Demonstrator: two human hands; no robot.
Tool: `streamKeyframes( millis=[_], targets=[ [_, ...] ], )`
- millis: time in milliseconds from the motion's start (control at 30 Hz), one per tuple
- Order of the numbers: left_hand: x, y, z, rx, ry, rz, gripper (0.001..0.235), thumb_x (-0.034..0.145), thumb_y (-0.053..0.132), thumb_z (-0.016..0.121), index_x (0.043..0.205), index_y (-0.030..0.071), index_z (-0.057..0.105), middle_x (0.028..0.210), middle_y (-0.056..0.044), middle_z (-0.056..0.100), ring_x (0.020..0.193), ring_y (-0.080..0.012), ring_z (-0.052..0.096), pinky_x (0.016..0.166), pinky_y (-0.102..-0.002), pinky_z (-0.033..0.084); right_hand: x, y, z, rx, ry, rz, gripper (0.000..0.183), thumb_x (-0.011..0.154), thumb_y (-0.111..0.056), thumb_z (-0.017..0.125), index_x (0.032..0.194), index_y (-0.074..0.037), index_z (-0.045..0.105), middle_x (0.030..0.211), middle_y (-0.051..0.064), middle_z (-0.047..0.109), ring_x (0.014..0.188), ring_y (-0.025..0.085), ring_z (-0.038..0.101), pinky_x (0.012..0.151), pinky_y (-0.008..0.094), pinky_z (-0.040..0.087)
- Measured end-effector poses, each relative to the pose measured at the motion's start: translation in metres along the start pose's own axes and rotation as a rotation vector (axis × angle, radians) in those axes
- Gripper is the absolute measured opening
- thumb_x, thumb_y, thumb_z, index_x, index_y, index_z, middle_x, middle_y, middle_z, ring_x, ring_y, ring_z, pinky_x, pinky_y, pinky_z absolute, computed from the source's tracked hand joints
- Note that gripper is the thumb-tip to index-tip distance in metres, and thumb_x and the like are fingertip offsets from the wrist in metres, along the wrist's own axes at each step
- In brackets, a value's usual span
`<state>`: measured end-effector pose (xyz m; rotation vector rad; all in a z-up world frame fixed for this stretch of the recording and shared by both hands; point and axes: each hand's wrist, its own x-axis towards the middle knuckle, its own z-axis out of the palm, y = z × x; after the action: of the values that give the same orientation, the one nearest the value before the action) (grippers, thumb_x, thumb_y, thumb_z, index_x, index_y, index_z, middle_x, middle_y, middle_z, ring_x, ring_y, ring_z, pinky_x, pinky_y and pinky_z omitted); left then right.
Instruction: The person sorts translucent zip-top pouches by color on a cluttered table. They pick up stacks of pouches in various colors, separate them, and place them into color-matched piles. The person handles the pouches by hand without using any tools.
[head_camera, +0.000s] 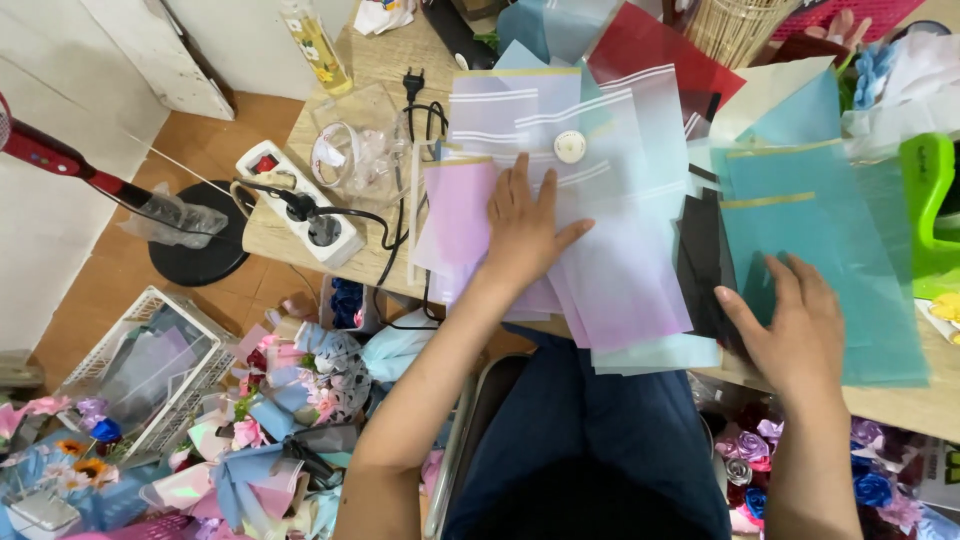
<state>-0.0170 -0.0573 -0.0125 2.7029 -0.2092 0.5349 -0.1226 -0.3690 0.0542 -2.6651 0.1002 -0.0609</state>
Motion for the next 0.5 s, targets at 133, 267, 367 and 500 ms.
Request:
streamKeyframes(
  millis=[133, 267, 367, 500],
  targets=[
    [0.009, 0.001, -0.038, 0.069, -0.109, -0.056, 0.085, 0.090, 0.062, 0.068, 0.151, 0.008, 0.043, 0.162, -0.026, 0.024, 0.147, -0.0490, 0.025, 0.112, -0.062, 0.029, 0.002, 0.022, 0.007, -0.277, 0.108, -0.111, 0.082, 0.092, -0.057, 0.063, 0.151, 0.000, 0.055, 0.153, 0.027, 0.053, 0.137, 0.045, 0.049, 0.107, 0.059, 0.042],
    [0.017, -0.015, -0.033, 0.246, -0.050, -0.076, 0.092, 0.081, 0.073, 0.073, 0.143, 0.008, 0.052, 0.150, -0.021, 0.042, 0.140, -0.0414, 0.034, 0.104, -0.056, 0.036, 0.003, 0.028, 0.008, -0.199, 0.105, -0.059, 0.070, 0.092, -0.035, 0.067, 0.151, 0.000, 0.053, 0.152, 0.025, 0.052, 0.137, 0.044, 0.048, 0.098, 0.062, 0.048],
    [0.018, -0.002, -0.041, 0.246, -0.026, -0.028, 0.097, 0.084, 0.073, 0.071, 0.150, 0.007, 0.046, 0.156, -0.022, 0.038, 0.146, -0.0401, 0.030, 0.112, -0.056, 0.031, 0.005, 0.036, 0.012, -0.207, 0.119, -0.015, 0.064, 0.093, -0.031, 0.062, 0.150, -0.003, 0.055, 0.152, 0.018, 0.055, 0.132, 0.041, 0.053, 0.093, 0.060, 0.050],
    [-0.001, 0.059, -0.077, 0.011, -0.171, 0.034, 0.085, 0.094, 0.052, 0.071, 0.154, 0.004, 0.036, 0.160, -0.027, 0.033, 0.146, -0.0499, 0.031, 0.114, -0.066, 0.031, 0.009, 0.054, 0.006, -0.172, 0.100, 0.053, 0.054, 0.093, -0.022, 0.055, 0.147, -0.012, 0.060, 0.140, 0.019, 0.065, 0.115, 0.049, 0.062, 0.085, 0.061, 0.050]
  ],
)
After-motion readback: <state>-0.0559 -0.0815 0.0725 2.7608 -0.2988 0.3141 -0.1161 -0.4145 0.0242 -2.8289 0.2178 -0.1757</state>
